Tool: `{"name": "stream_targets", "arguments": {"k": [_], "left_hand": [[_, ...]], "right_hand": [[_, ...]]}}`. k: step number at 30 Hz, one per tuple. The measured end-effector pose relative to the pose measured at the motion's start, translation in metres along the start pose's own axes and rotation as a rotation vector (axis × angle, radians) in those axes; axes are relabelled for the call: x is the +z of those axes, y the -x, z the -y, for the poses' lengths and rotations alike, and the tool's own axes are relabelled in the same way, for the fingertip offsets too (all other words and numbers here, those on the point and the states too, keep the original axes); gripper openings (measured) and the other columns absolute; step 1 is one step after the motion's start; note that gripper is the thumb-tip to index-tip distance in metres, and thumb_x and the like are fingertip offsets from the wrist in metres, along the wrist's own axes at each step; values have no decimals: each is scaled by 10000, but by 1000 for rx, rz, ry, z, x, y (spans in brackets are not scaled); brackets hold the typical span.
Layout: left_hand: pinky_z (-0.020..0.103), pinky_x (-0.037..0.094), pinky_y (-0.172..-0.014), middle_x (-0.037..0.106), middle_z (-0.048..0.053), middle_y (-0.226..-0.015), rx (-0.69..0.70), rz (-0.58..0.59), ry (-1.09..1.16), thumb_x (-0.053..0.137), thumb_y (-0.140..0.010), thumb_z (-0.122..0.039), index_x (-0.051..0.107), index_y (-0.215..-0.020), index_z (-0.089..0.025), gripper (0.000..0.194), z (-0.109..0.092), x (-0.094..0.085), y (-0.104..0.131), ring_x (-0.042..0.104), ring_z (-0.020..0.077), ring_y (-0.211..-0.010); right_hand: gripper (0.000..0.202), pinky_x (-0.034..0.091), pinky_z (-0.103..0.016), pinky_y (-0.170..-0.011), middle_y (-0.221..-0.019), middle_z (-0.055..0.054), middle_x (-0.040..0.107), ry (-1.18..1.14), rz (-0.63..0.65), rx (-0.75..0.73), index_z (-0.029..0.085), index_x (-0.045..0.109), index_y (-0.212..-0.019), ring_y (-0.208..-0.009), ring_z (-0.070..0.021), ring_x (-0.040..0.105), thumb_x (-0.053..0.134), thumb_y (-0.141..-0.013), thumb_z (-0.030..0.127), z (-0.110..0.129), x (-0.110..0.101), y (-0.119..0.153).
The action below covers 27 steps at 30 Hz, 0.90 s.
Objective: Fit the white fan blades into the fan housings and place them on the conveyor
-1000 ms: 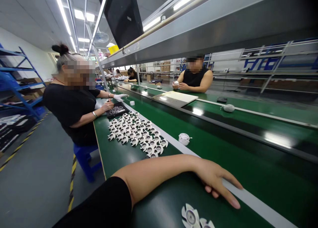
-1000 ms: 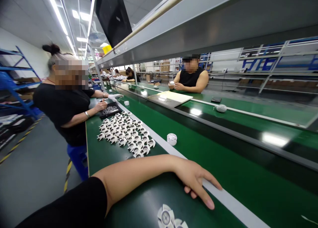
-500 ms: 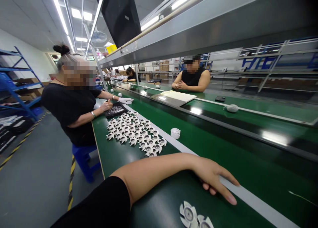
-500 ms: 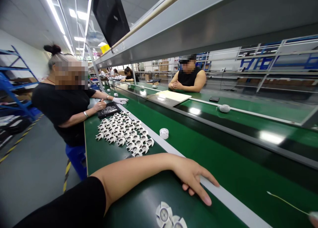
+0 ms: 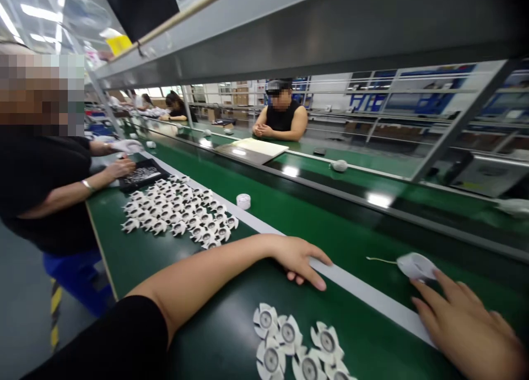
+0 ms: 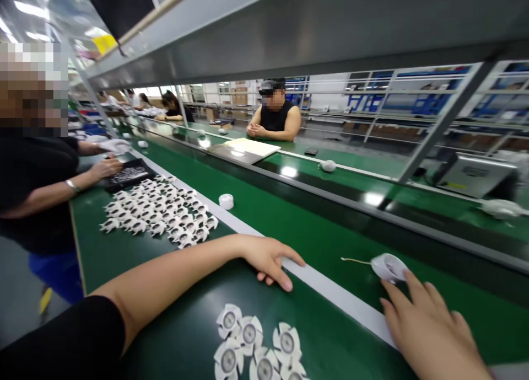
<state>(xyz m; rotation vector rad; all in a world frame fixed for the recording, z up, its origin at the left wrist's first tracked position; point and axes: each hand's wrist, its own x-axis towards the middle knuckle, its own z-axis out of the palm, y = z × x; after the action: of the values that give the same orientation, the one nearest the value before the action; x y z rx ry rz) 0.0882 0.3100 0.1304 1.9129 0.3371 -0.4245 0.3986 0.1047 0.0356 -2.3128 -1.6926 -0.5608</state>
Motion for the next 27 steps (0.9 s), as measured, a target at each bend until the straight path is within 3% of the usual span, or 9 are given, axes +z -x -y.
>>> {"name": "stream_targets", "arguments": {"k": [4,11,18,23,27], "left_hand": [[222,477,-518,661,-25,-697,10,3,20,828,-708,-449,348,-1498,-249,946,3,0,-3,595,136,-552],[215,457,-491,648,-22,-685,15,8,28,787,-743,-555,326,-1505,-231,948,3,0,-3,582,126,-524],[228,464,-502,646,-28,-689,19,26,34,787,-744,-565,314,-1509,-239,956,3,-1,-4,575,128,-518],[219,456,-496,648,-21,-716,19,47,34,779,-752,-571,300,-1515,-226,964,2,-2,-2,575,121,-522],[214,431,-470,668,21,-878,70,-56,86,785,-747,-564,208,-1536,-206,1041,5,-2,-6,591,120,-558]], "right_hand": [[482,512,-602,-863,-1447,-143,494,165,118,-88,215,702,-1192,-1268,-410,503,318,-944,368,-3,-3,-3],[466,534,-498,-945,-1361,-189,567,111,-25,-235,48,625,-1255,-1217,-337,547,353,-934,246,21,-20,-7],[401,551,-468,-927,-1276,-207,617,117,-56,-368,11,663,-1177,-1140,-322,593,399,-895,120,34,-37,-10],[445,552,-464,-922,-1281,-184,619,112,-88,-398,44,654,-1198,-1145,-309,596,383,-846,48,51,-50,-9],[447,534,-503,-934,-1301,-201,602,80,-149,-464,8,623,-1219,-1175,-336,574,374,-849,21,75,-78,-9]]}}
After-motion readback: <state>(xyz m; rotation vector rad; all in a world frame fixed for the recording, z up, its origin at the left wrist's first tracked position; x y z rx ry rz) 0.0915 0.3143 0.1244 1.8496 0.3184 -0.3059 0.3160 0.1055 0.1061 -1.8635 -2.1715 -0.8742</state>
